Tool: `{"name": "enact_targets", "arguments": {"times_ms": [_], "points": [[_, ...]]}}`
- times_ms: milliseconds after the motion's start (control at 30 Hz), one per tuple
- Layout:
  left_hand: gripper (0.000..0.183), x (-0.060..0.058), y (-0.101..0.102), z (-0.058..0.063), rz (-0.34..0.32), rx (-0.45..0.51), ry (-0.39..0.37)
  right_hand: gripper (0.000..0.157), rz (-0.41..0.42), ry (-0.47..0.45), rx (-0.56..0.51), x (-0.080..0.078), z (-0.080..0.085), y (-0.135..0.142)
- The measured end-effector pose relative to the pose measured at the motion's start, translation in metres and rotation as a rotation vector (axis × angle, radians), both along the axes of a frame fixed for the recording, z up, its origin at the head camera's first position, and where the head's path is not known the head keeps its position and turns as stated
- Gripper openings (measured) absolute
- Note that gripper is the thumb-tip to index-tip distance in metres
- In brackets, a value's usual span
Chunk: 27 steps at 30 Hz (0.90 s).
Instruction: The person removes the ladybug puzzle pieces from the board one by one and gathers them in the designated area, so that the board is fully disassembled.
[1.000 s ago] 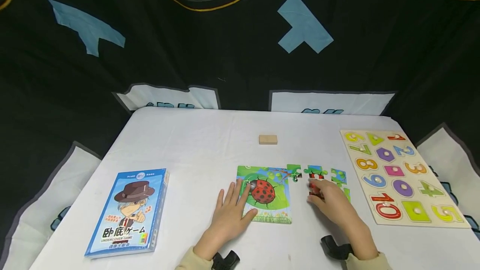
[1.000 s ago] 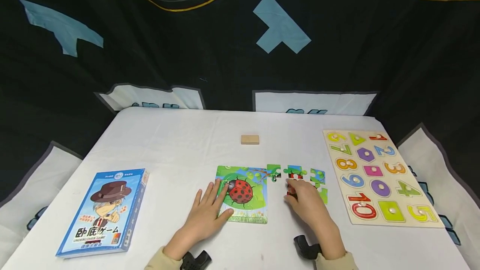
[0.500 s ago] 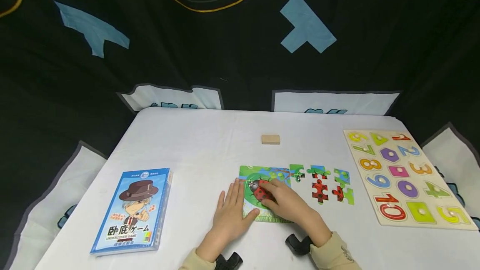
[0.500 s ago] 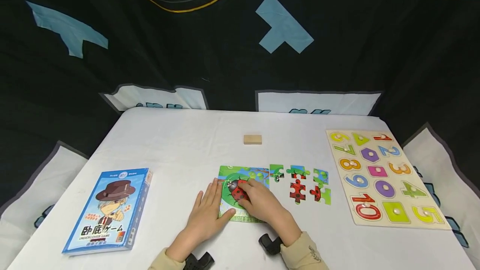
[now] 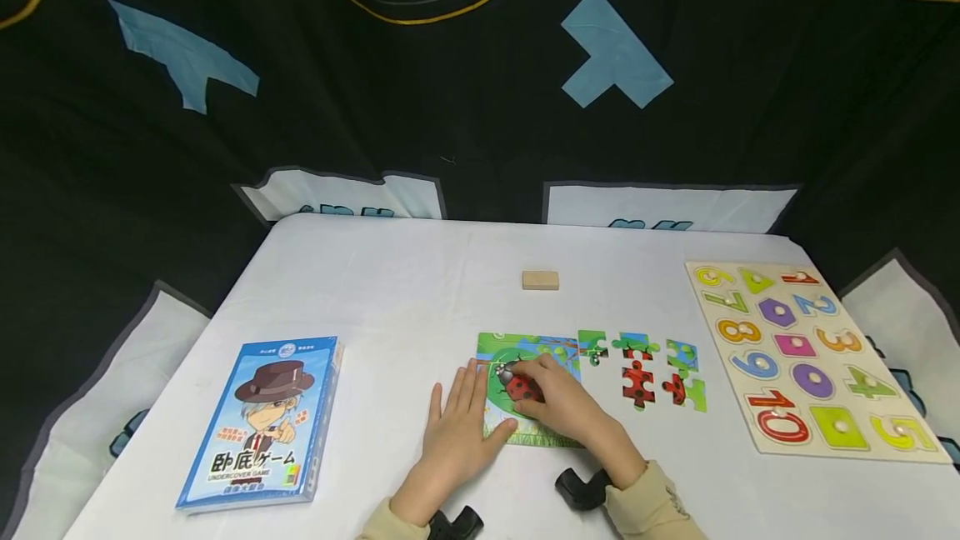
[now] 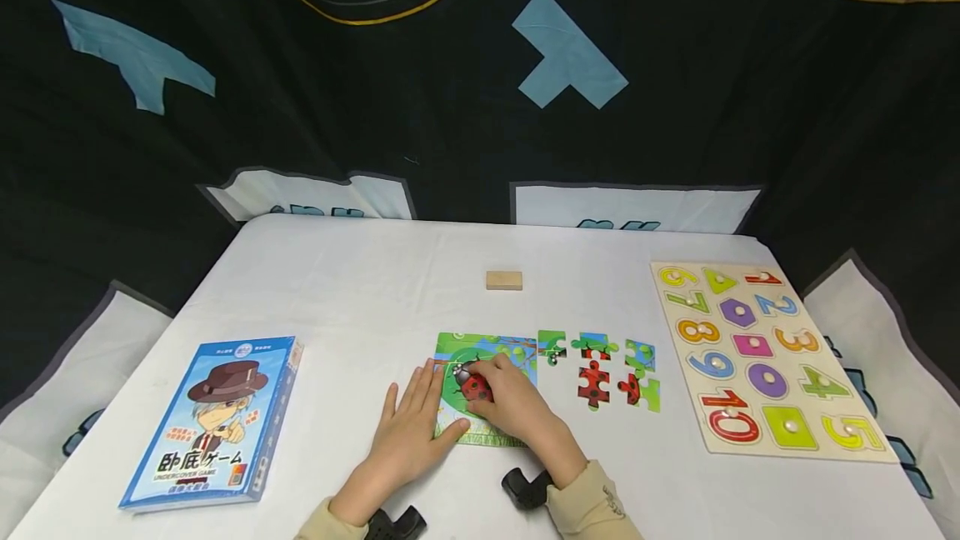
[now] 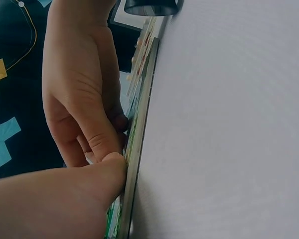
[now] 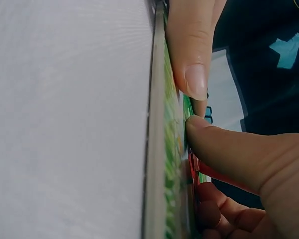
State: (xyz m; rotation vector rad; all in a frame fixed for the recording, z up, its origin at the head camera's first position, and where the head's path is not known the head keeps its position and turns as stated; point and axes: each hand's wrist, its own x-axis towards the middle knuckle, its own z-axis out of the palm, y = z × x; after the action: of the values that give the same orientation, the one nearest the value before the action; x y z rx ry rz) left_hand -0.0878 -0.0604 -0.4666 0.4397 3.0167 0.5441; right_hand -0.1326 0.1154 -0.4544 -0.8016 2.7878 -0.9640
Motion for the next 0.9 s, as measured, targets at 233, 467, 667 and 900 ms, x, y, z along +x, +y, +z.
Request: {"name": "enact_targets", "arguments": {"times_ms": [233, 467, 667, 900], "points": [[0.08, -0.0006, 0.0005, 0.0005, 0.0, 0.002, 0.015, 0.046, -0.027, -0.027, -0.059, -0.001, -0.0019, -0.0007], [0.08, -0.0005, 0.0004, 0.0029, 0.002, 0.0, 0.004, 0.04, -0.019, -0.009, -0.113, -0.0018, -0.0039, -0.0033], [0.079, -0.0004, 0.0004, 0.0003, 0.002, 0.002, 0.021, 0.035, -0.031, -0.039, -0.175, -0.0021, -0.0025, -0.0053], [0.079, -0.001, 0.0002, -0.0006, 0.003, 0.0, 0.012, 0.04, -0.039, -0.063, -0.186, -0.0014, -0.0024, -0.0061]]}}
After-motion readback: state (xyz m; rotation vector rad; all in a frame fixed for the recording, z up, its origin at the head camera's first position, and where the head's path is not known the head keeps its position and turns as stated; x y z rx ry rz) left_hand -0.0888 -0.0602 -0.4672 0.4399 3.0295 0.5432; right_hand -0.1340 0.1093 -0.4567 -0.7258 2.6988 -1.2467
